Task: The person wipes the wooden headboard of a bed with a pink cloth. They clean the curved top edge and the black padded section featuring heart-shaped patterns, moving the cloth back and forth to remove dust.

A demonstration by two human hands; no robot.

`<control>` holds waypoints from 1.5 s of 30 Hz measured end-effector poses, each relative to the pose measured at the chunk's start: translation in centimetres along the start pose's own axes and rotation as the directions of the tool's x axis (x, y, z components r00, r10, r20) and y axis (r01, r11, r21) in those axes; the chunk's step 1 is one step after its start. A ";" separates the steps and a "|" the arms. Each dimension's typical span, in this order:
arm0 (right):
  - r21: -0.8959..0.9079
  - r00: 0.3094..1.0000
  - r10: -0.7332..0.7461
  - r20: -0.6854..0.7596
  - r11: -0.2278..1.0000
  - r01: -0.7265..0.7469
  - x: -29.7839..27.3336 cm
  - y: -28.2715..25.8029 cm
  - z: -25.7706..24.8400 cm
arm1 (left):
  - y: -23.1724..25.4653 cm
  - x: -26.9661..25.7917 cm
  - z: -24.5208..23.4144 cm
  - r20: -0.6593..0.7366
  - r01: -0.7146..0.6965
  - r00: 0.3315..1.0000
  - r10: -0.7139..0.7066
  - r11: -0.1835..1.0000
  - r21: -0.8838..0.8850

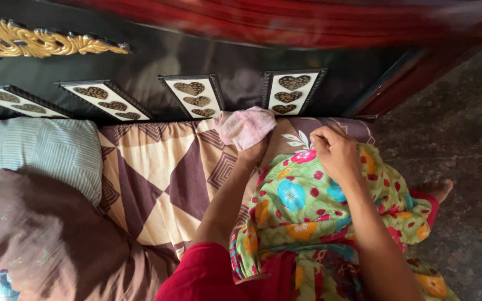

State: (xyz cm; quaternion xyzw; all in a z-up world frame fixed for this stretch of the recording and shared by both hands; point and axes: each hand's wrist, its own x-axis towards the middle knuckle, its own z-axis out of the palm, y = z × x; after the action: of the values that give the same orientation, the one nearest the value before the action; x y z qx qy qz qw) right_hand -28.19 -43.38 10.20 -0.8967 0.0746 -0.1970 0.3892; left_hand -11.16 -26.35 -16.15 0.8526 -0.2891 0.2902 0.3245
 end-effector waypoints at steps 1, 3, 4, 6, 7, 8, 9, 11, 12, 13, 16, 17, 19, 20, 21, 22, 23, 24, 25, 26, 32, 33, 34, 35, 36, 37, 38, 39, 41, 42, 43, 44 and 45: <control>0.002 1.000 -0.001 -0.004 1.000 0.001 0.1 0.0 0.0 | -0.3 -0.3 0.3 -0.002 -0.023 1.000 0.023 1.000 0.014; 0.010 1.000 0.002 -0.010 1.000 -0.002 0.0 0.0 0.0 | -0.6 -1.1 0.6 0.017 -0.002 1.000 0.002 1.000 0.024; 0.015 1.000 0.001 -0.005 1.000 -0.001 0.0 0.0 0.0 | -0.5 -1.2 0.5 0.033 0.035 0.999 -0.036 0.999 0.028; 0.020 1.000 -0.002 0.002 1.000 0.002 0.1 0.0 -0.2 | 0.0 0.9 0.1 0.081 0.310 0.950 -0.301 0.938 -0.155; 0.007 1.000 -0.010 -0.002 1.000 0.010 0.1 0.0 -0.4 | 0.7 2.9 -0.3 0.124 0.435 0.900 -0.417 0.867 -0.244; -0.007 1.000 -0.018 -0.005 1.000 0.018 0.1 -0.1 -0.3 | 0.5 5.1 -2.1 0.208 0.413 0.910 -0.358 0.813 -0.411; -0.018 1.000 -0.022 -0.002 1.000 0.022 -0.1 -0.1 -0.3 | 0.5 7.2 -4.5 0.283 0.402 0.914 -0.289 0.724 -0.560; 0.011 1.000 -0.010 -0.001 1.000 0.010 -0.1 -0.1 -0.3 | 2.4 12.4 -8.3 0.276 0.459 0.886 -0.374 0.795 -0.396; 0.030 1.000 -0.005 0.001 1.000 0.005 0.0 -0.2 -0.2 | 3.9 14.4 -10.1 0.158 0.331 0.943 -0.293 0.880 -0.341; 0.013 1.000 -0.016 0.001 1.000 0.016 0.1 -0.3 -0.1 | 5.2 16.2 -11.6 0.049 0.197 0.980 -0.190 0.943 -0.269; 0.007 1.000 -0.014 0.015 1.000 0.014 0.2 -0.3 -0.2 | 7.3 19.7 -14.4 -0.014 0.159 0.985 -0.173 0.928 -0.337; 0.040 1.000 0.007 0.025 0.999 -0.008 0.1 -0.3 -0.3 | 7.8 19.8 -14.9 0.010 0.181 0.982 -0.188 0.926 -0.332; 0.065 0.999 0.032 0.037 0.997 -0.034 0.3 -0.4 -0.4 | 8.2 19.7 -15.0 0.054 0.215 0.977 -0.208 0.921 -0.325; 0.058 0.999 0.037 0.039 0.998 -0.039 0.5 -0.5 -0.4 | 8.1 19.6 -14.6 0.016 0.136 0.990 -0.138 0.941 -0.310; 0.045 0.998 0.048 0.047 0.998 -0.050 0.3 -0.3 -0.5 | 7.9 18.9 -14.0 -0.018 0.064 0.997 -0.072 0.953 -0.295; 0.054 0.997 0.059 0.048 0.997 -0.062 0.2 -0.2 -0.5 | 7.7 18.0 -13.1 -0.050 -0.008 0.999 -0.006 0.961 -0.278; 0.066 0.997 0.065 0.049 0.995 -0.069 0.3 -0.1 -0.4 | 7.3 17.3 -12.1 -0.012 0.024 1.000 -0.027 0.976 -0.218; 0.078 0.996 0.071 0.050 0.994 -0.075 0.4 0.0 -0.3 | 7.0 16.5 -11.0 0.024 0.054 0.998 -0.051 0.986 -0.157; 0.066 0.996 0.070 0.046 0.995 -0.073 0.5 0.0 -0.3 | 6.6 16.1 -10.1 0.053 0.076 0.996 -0.071 0.993 -0.093; 0.054 0.997 0.069 0.042 0.996 -0.071 0.4 -0.1 -0.2 | 6.1 15.5 -9.4 -0.005 0.069 0.998 -0.070 0.987 -0.144; 0.056 0.995 0.088 0.042 0.994 -0.091 0.6 -0.3 -0.6 | 4.9 12.8 -6.6 -0.055 0.222 0.965 -0.255 0.912 -0.346; 0.057 0.995 0.092 0.046 0.994 -0.095 0.5 -0.4 -0.6 | 5.0 12.6 -6.7 -0.038 0.251 0.959 -0.279 0.907 -0.337; 0.056 0.994 0.100 0.051 0.993 -0.103 0.5 -0.5 -0.6 | 5.2 12.4 -6.9 -0.021 0.280 0.953 -0.303 0.902 -0.328; 0.054 0.993 0.107 0.054 0.992 -0.110 0.6 -0.6 -0.6 | 5.5 12.4 -7.1 -0.002 0.314 0.943 -0.332 0.895 -0.317; 0.053 0.992 0.114 0.057 0.992 -0.117 0.6 -0.6 -0.6 | 5.7 12.4 -7.3 0.018 0.348 0.933 -0.361 0.886 -0.305; 0.053 0.993 0.108 0.054 0.992 -0.111 0.6 -0.6 -0.6 | 6.0 12.5 -7.5 0.035 0.384 0.919 -0.392 0.876 -0.293; 0.053 0.993 0.102 0.050 0.993 -0.105 0.6 -0.6 -0.5 | 6.0 12.6 -7.6 0.055 0.371 0.928 -0.369 0.897 -0.241; 0.054 0.994 0.096 0.050 0.994 -0.099 0.6 -0.6 -0.4 | 5.8 12.7 -7.7 0.075 0.359 0.933 -0.351 0.914 -0.188; 0.042 0.993 0.097 0.060 0.994 -0.100 0.6 -0.5 -0.3 | 5.3 12.3 -7.8 0.103 0.315 0.947 -0.303 0.940 -0.132; 0.038 0.993 0.096 0.064 0.994 -0.099 0.6 -0.5 -0.2 | 4.9 11.8 -7.6 0.110 0.286 0.956 -0.272 0.949 -0.131; 0.037 0.995 0.088 0.054 0.995 -0.090 0.6 -0.5 -0.1 | 4.3 11.2 -7.3 0.116 0.252 0.964 -0.238 0.959 -0.130; 0.037 0.996 0.079 0.045 0.996 -0.081 0.6 -0.5 -0.1 | 3.5 10.7 -6.7 0.258 0.284 0.928 -0.267 0.958 -0.030; 0.034 0.997 0.073 0.028 0.997 -0.074 0.5 -0.5 -0.1 | 2.7 10.4 -5.9 0.392 0.294 0.870 -0.297 0.953 0.070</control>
State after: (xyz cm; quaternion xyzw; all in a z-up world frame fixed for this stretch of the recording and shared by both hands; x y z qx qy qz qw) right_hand -27.78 -43.24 10.79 -0.8890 0.0988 -0.1718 0.4128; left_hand -7.93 -26.95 -4.34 0.9291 -0.2142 0.0587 0.2958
